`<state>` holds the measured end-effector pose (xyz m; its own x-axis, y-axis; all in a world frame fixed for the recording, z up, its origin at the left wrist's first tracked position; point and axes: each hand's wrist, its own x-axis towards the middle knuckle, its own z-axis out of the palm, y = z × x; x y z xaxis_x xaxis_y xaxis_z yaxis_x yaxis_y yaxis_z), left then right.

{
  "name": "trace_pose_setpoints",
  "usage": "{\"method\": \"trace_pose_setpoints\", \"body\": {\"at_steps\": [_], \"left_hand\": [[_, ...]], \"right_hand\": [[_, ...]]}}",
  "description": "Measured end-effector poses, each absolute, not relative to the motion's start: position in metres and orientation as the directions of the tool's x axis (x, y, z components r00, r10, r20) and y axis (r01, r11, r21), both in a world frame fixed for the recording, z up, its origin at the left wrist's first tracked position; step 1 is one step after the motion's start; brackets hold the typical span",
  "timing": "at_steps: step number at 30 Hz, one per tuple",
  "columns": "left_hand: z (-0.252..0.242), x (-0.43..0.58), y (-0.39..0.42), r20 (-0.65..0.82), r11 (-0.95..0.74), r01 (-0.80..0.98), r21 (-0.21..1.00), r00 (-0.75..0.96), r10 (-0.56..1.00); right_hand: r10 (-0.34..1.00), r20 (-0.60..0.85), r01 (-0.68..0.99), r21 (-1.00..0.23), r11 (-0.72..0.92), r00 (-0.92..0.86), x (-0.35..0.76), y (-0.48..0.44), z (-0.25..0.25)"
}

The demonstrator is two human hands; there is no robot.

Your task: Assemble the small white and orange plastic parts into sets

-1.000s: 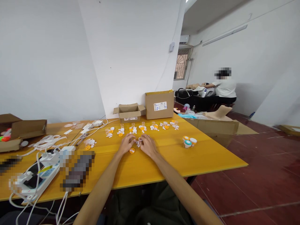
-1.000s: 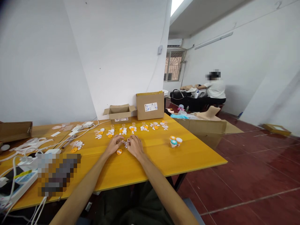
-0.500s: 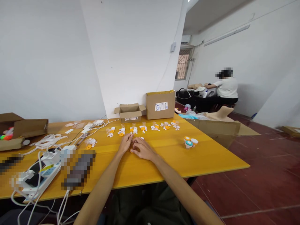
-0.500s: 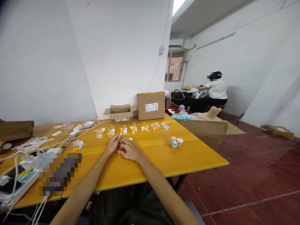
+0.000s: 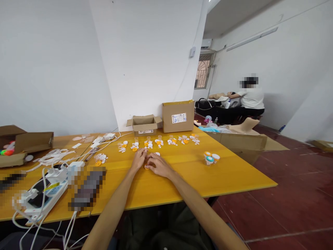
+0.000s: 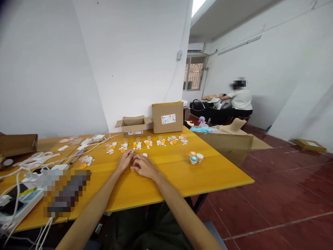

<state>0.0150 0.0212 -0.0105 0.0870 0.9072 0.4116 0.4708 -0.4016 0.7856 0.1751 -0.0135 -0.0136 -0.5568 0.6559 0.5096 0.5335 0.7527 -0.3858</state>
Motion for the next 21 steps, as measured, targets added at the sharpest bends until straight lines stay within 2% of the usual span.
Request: {"method": "trace_pose_setpoints", "body": {"at_steps": [7, 14, 21], "left_hand": [[-0.008, 0.016, 0.019, 0.431, -0.420, 0.471, 0.776, 0.091, 0.898], [-0.007, 0.016, 0.019, 0.413, -0.399, 0.489, 0.776, 0.084, 0.907], [-0.008, 0.016, 0.019, 0.426, -0.413, 0.484, 0.771, 0.089, 0.900]], "right_hand": [[0.665, 0.506, 0.543, -0.389, 0.744, -0.550, 0.175, -0.012, -0.015], [0.601, 0.577, 0.488, -0.361, 0.795, -0.553, 0.176, -0.005, -0.023], [0.616, 0.572, 0.475, -0.395, 0.786, -0.542, 0.176, -0.006, -0.023]]}}
